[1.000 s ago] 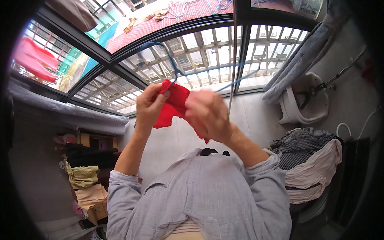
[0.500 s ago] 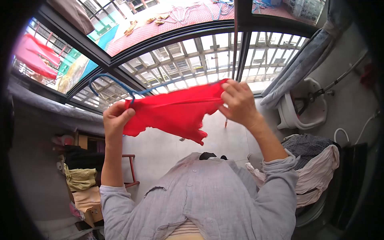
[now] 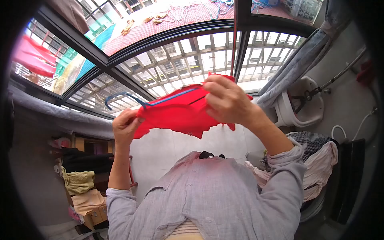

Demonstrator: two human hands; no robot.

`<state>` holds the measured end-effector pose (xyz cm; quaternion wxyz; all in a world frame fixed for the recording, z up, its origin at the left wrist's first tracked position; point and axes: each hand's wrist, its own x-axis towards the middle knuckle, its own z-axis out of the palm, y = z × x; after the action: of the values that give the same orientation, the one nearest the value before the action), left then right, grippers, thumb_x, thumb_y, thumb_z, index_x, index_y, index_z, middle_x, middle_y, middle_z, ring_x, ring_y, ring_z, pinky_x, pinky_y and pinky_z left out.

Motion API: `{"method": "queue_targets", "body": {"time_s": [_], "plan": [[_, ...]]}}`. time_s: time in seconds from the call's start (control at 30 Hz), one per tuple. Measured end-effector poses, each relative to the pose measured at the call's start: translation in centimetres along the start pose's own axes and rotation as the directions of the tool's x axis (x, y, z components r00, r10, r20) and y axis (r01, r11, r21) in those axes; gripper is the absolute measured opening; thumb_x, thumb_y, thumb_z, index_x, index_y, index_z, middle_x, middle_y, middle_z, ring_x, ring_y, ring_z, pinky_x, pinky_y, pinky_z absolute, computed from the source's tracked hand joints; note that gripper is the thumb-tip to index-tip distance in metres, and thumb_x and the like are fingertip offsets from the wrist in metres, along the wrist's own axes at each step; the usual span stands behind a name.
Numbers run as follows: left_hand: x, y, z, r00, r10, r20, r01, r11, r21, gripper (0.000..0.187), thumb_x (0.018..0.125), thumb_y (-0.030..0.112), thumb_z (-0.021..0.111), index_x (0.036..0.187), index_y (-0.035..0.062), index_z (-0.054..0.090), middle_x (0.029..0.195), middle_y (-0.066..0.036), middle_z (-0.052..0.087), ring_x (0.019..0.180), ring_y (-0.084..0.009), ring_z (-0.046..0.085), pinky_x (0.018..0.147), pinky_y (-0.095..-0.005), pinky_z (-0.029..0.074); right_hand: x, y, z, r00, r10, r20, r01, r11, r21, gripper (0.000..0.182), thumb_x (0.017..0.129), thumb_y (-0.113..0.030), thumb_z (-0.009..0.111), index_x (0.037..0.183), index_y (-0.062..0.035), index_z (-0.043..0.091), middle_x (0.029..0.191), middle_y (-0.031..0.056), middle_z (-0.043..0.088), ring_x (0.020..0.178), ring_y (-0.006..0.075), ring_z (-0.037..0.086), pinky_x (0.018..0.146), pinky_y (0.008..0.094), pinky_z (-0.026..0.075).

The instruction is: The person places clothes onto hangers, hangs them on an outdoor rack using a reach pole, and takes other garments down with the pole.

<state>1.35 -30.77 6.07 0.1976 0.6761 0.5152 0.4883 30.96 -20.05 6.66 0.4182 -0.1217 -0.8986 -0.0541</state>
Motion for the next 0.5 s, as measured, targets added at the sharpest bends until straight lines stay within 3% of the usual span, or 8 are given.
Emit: {"method": "queue_targets", "body": {"time_s": [0.03, 0.07, 0.17, 0.2, 0.23, 0.3, 0.4, 0.5], "plan": [[0.3, 0.4, 0.1, 1.0, 0.023, -0.003, -0.023, 1.0, -0.007, 0.018, 0.07, -0.006, 0.068, 0.087, -0.0011, 0.066, 0.067, -0.002, 0.055, 0.058, -0.0073, 0.048, 0.05, -0.0204, 0.036, 0.4, -0.4, 0.5, 1.0, -0.015, 0.0, 0.015, 0.999, 0.044, 0.027, 0.051, -0.004, 0.069, 0.065, -0.003, 0.046, 0.085, 0.0096, 0.049, 0.087, 0.0269, 0.056, 0.074, 0.0345, 0.052], [0.6, 0.8, 0.2, 0.999, 0.046, -0.007, -0.046, 0.999, -0.013, 0.017, 0.07, -0.006, 0.068, 0.087, -0.0012, 0.065, 0.067, -0.003, 0.055, 0.058, -0.0071, 0.048, 0.05, -0.0204, 0.035, 0.5, -0.3, 0.2, 0.997, 0.047, 0.063, -0.054, 0.992, 0.113, 0.034, 0.053, -0.002, 0.07, 0.081, -0.0017, 0.051, 0.1, 0.0115, 0.05, 0.099, 0.0294, 0.054, 0.082, 0.0364, 0.049], [0.9, 0.4, -0.7, 0.995, 0.085, -0.044, -0.087, 0.995, -0.045, 0.016, 0.07, -0.006, 0.068, 0.085, -0.0014, 0.065, 0.068, -0.002, 0.056, 0.059, -0.0071, 0.048, 0.05, -0.0198, 0.035, 1.5, -0.3, -1.4, 0.987, 0.154, -0.055, -0.143, 0.976, 0.161, 0.05, 0.057, -0.002, 0.069, 0.103, -0.0027, 0.05, 0.114, 0.0141, 0.049, 0.11, 0.0314, 0.049, 0.09, 0.0374, 0.045], [0.8, 0.2, -1.3, 0.994, 0.088, -0.058, -0.091, 0.994, -0.061, 0.016, 0.07, -0.006, 0.068, 0.085, -0.0015, 0.065, 0.068, -0.002, 0.056, 0.059, -0.0072, 0.048, 0.05, -0.0197, 0.036, 1.1, 0.1, -1.9, 0.978, 0.198, -0.071, -0.188, 0.974, 0.125, 0.059, 0.06, -0.002, 0.069, 0.115, -0.0053, 0.046, 0.124, 0.016, 0.045, 0.119, 0.0315, 0.042, 0.096, 0.0368, 0.04], [0.6, 0.0, -1.7, 0.994, 0.085, -0.07, -0.091, 0.993, -0.079, 0.017, 0.07, -0.007, 0.068, 0.086, -0.0015, 0.065, 0.068, -0.002, 0.056, 0.06, -0.0073, 0.048, 0.051, -0.0196, 0.036, 1.5, 0.1, -2.5, 0.959, 0.251, -0.134, -0.25, 0.968, 0.027, 0.054, 0.063, -0.004, 0.07, 0.113, -0.0053, 0.049, 0.113, 0.016, 0.052, 0.107, 0.0302, 0.052, 0.087, 0.0351, 0.047], [0.8, 0.1, -2.1, 0.992, 0.082, -0.095, -0.09, 0.993, -0.081, 0.016, 0.07, -0.007, 0.068, 0.085, -0.0018, 0.064, 0.07, -0.003, 0.057, 0.062, -0.0078, 0.05, 0.052, -0.0194, 0.038, 0.0, 1.2, -2.7, 0.957, 0.286, 0.04, -0.286, 0.958, 0.006, 0.041, 0.068, -0.007, 0.07, 0.104, -0.0034, 0.052, 0.091, 0.0143, 0.059, 0.081, 0.0275, 0.061, 0.067, 0.033, 0.05], [1.5, 0.5, -2.9, 0.989, 0.115, -0.09, -0.118, 0.993, -0.022, 0.011, 0.072, -0.003, 0.068, 0.082, -0.0016, 0.063, 0.068, -0.004, 0.058, 0.06, -0.009, 0.051, 0.053, -0.0203, 0.039, -0.5, 0.9, -1.9, 0.984, 0.179, 0.018, -0.176, 0.977, -0.117, 0.027, 0.072, -0.011, 0.069, 0.094, -0.003, 0.055, 0.072, 0.0106, 0.058, 0.057, 0.0248, 0.059, 0.05, 0.0318, 0.046], [1.4, -1.4, -4.9, 0.94, 0.326, -0.103, -0.28, 0.906, 0.317, 0.007, 0.076, 0.003, 0.067, 0.078, -0.0012, 0.062, 0.064, -0.005, 0.056, 0.056, -0.0093, 0.051, 0.051, -0.0219, 0.04, -0.9, 1.2, -2.3, 0.982, 0.171, -0.083, -0.186, 0.956, -0.226, 0.022, 0.073, -0.013, 0.069, 0.087, -0.0039, 0.055, 0.069, 0.009, 0.057, 0.053, 0.023, 0.057, 0.047, 0.0314, 0.044]]}}
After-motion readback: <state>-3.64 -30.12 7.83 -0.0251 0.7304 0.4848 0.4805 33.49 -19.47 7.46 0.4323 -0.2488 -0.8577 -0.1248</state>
